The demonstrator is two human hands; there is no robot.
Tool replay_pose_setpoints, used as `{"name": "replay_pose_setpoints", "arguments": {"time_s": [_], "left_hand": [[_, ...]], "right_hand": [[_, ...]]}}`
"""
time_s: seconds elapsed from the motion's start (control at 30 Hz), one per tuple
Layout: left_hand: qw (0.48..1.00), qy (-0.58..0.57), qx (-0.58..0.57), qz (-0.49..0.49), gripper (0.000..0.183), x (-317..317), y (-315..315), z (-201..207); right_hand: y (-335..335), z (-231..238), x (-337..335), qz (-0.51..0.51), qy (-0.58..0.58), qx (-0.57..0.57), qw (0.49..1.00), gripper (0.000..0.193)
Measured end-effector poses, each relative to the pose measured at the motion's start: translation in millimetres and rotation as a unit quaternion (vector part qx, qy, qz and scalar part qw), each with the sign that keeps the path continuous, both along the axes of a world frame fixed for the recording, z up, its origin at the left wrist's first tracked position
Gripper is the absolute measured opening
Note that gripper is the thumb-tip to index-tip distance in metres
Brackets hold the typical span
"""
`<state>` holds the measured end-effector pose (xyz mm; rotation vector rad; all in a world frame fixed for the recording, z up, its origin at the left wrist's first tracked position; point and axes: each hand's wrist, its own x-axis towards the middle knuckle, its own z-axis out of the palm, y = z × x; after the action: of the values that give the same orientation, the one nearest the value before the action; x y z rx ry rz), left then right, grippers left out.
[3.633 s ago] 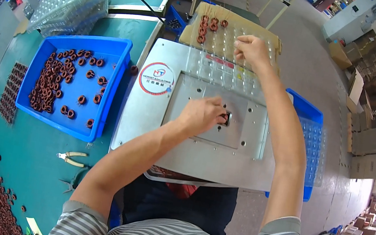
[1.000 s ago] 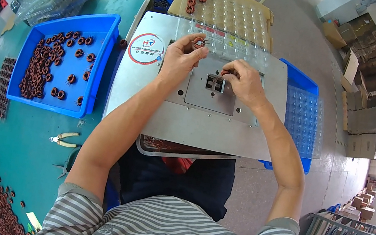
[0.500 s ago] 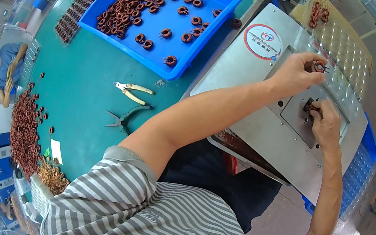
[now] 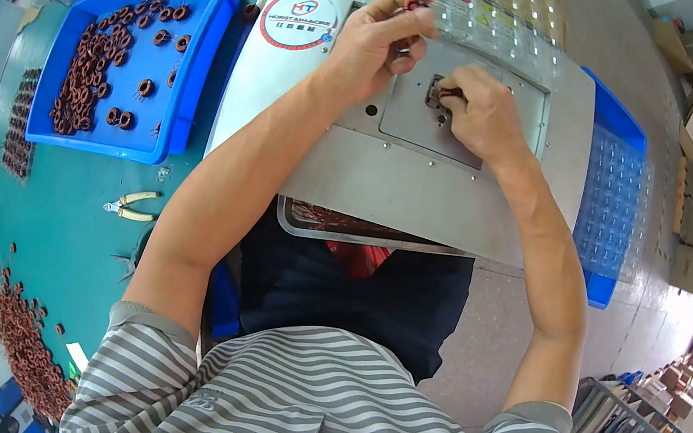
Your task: The worker is winding copper wire onto toroidal magnetic cores using a specialized machine on an industrial assembly line.
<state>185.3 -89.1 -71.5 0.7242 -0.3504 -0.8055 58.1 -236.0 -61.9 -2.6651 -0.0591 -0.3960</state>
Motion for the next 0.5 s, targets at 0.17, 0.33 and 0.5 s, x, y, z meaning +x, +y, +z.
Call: {"name": "replay_pose_setpoints", "arguments": {"time_s": [0.17,0.33,0.5], "left_hand": [[0.998,0.039,0.042,0.028,0.030,-7,3,5],[0.983,-0.086,0.157,0.047,0.028,-8,5,-7],[0.707,-0.644,0.268,0.118,0.022,-29,-8,-16]], "right_hand": [[-12,11,-9,-0.034,0.082,0.103,0.991,0.020],[-27,20,-15,-0.102,0.095,0.290,0.947,0.021],[-30,44,3,-0.077,0.057,0.342,0.935,0.018]]}}
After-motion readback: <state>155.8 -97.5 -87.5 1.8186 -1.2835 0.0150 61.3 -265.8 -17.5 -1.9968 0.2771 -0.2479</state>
